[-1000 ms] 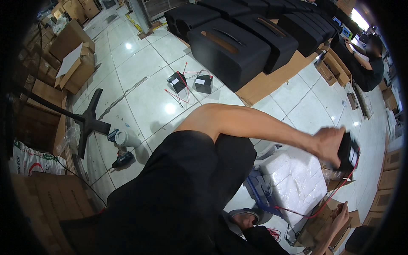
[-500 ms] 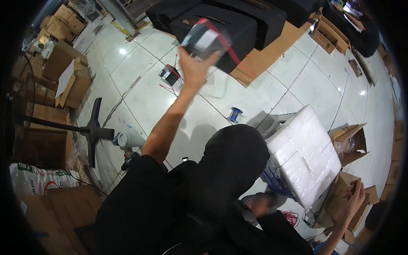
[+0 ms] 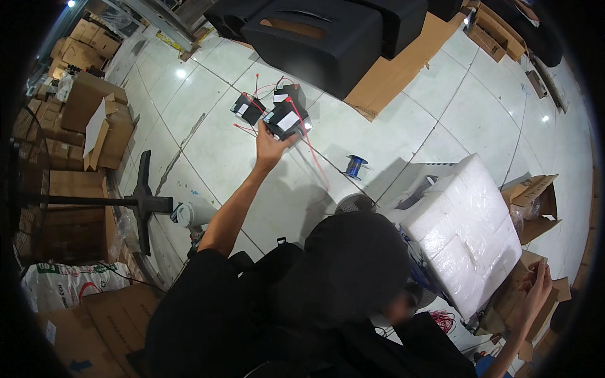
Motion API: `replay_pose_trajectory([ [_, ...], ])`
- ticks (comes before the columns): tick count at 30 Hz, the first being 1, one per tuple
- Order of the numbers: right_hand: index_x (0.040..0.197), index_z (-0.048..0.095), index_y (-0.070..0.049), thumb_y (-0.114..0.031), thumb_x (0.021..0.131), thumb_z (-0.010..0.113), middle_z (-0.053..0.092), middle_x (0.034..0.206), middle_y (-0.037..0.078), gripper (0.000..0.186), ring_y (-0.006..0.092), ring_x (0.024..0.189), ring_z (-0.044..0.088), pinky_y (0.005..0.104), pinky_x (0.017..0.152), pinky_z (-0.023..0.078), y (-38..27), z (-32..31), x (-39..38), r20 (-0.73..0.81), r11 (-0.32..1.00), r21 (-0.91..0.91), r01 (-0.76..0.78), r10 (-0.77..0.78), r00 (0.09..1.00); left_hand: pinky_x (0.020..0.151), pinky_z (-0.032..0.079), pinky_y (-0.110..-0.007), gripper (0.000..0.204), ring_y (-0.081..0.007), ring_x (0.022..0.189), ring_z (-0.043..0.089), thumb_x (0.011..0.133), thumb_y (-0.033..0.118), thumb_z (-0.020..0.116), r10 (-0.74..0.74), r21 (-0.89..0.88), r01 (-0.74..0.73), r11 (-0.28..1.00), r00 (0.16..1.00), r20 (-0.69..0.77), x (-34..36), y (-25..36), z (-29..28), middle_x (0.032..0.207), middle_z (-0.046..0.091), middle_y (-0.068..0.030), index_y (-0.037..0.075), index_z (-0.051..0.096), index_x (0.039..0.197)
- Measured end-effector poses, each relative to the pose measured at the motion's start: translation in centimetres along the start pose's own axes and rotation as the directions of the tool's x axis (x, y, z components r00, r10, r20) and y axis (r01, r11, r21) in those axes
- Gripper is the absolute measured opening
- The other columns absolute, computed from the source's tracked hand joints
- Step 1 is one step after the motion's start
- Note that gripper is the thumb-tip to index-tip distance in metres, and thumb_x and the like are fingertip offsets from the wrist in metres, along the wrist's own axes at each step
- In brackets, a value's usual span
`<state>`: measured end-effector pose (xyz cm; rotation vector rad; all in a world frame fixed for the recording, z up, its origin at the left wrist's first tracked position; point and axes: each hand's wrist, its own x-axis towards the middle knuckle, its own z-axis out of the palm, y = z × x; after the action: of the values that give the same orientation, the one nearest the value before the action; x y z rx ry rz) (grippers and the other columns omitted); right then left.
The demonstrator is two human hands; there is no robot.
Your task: The person sits on the floor and uses a soldering iron and solder wire to attach red and black wires to small black electronic boxes. They repeatedly retrieve boxes from a nearby cardboard carton, solder the wires, and place the finished units on the floor.
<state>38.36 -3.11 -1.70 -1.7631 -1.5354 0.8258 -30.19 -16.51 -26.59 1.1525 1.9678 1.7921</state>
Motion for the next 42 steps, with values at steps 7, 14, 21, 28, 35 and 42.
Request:
replay_pose_trajectory([
  [7, 0.087, 0.059, -0.008, -0.039, 0.102, 0.055, 0.051, 0.074, -0.002, 0.034, 0.0028, 0.059, 0.046, 0.0193, 0.047, 0.035, -0.4, 0.1, -0.3, -0.027, 0.999, -0.05, -0.012, 0.011, 1.0, 0.088, 0.048, -0.039, 0.065, -0.0296, 0.097, 0.06, 0.063, 0.008, 0.085, -0.356, 0.027, 0.368, 0.929, 0.912, -0.204, 0.6, -8.2, 3.4, 0.104, 0.061, -0.0176, -0.003, 0.05, 0.116],
  [14, 0.088, 0.059, -0.007, -0.034, 0.103, 0.053, 0.05, 0.069, -0.002, 0.031, 0.0029, 0.053, 0.045, 0.0194, 0.045, 0.035, 0.7, 0.6, 0.0, -0.045, 0.998, -0.061, -0.002, -0.001, 0.999, 0.092, 0.043, -0.044, 0.069, -0.0337, 0.105, 0.053, 0.062, 0.016, 0.087, -0.095, 0.115, 0.137, 0.984, 0.944, -0.315, -0.1, -11.4, 2.7, 0.112, 0.055, -0.0198, -0.003, 0.051, 0.118],
  [21, 0.088, 0.058, -0.006, -0.033, 0.103, 0.052, 0.048, 0.065, -0.002, 0.031, 0.0024, 0.053, 0.045, 0.0187, 0.044, 0.033, -0.8, 1.8, -0.4, 0.067, 0.996, -0.086, -0.007, 0.013, 0.998, 0.092, 0.044, -0.05, 0.081, -0.0402, 0.107, 0.058, 0.067, 0.042, 0.088, -0.166, 0.716, 0.406, 0.567, 0.908, -0.384, 1.0, -9.8, 1.2, 0.109, 0.063, -0.0256, 0.0, 0.052, 0.126],
  [28, 0.088, 0.057, -0.007, -0.03, 0.104, 0.052, 0.049, 0.066, -0.002, 0.029, 0.0019, 0.053, 0.046, 0.0184, 0.044, 0.034, -0.6, 1.1, -2.4, 0.022, 0.995, -0.05, 0.082, -0.081, 0.996, 0.089, 0.054, -0.048, 0.068, -0.0411, 0.104, 0.066, 0.079, 0.041, 0.08, -0.541, 0.369, 0.836, 0.406, 0.545, -0.641, 2.4, -8.1, 2.8, 0.107, 0.068, -0.0251, -0.008, 0.053, 0.118],
  [35, 0.091, 0.057, -0.008, -0.027, 0.104, 0.052, 0.053, 0.07, -0.002, 0.024, 0.0017, 0.053, 0.049, 0.0178, 0.044, 0.036, 2.9, -1.1, -2.7, 0.023, 0.997, -0.01, 0.076, -0.076, 0.997, 0.094, 0.05, -0.047, 0.069, -0.0414, 0.112, 0.061, 0.083, 0.026, 0.075, -0.437, 0.452, 0.697, 0.556, 0.708, -0.554, 1.3, -6.4, 1.7, 0.12, 0.059, -0.0286, -0.008, 0.036, 0.128],
  [42, 0.089, 0.057, -0.007, -0.03, 0.104, 0.051, 0.056, 0.075, -0.001, 0.029, 0.0029, 0.054, 0.052, 0.018, 0.042, 0.038, 4.5, -2.2, -2.3, 0.066, 0.997, 0.01, 0.08, -0.08, 0.995, 0.103, 0.039, -0.059, 0.099, -0.0461, 0.141, 0.026, 0.08, 0.031, 0.08, -0.276, 0.795, 0.432, 0.426, 0.899, -0.341, 2.6, -4.3, 0.0, 0.152, 0.023, -0.0318, 0.004, 0.018, 0.152],
])
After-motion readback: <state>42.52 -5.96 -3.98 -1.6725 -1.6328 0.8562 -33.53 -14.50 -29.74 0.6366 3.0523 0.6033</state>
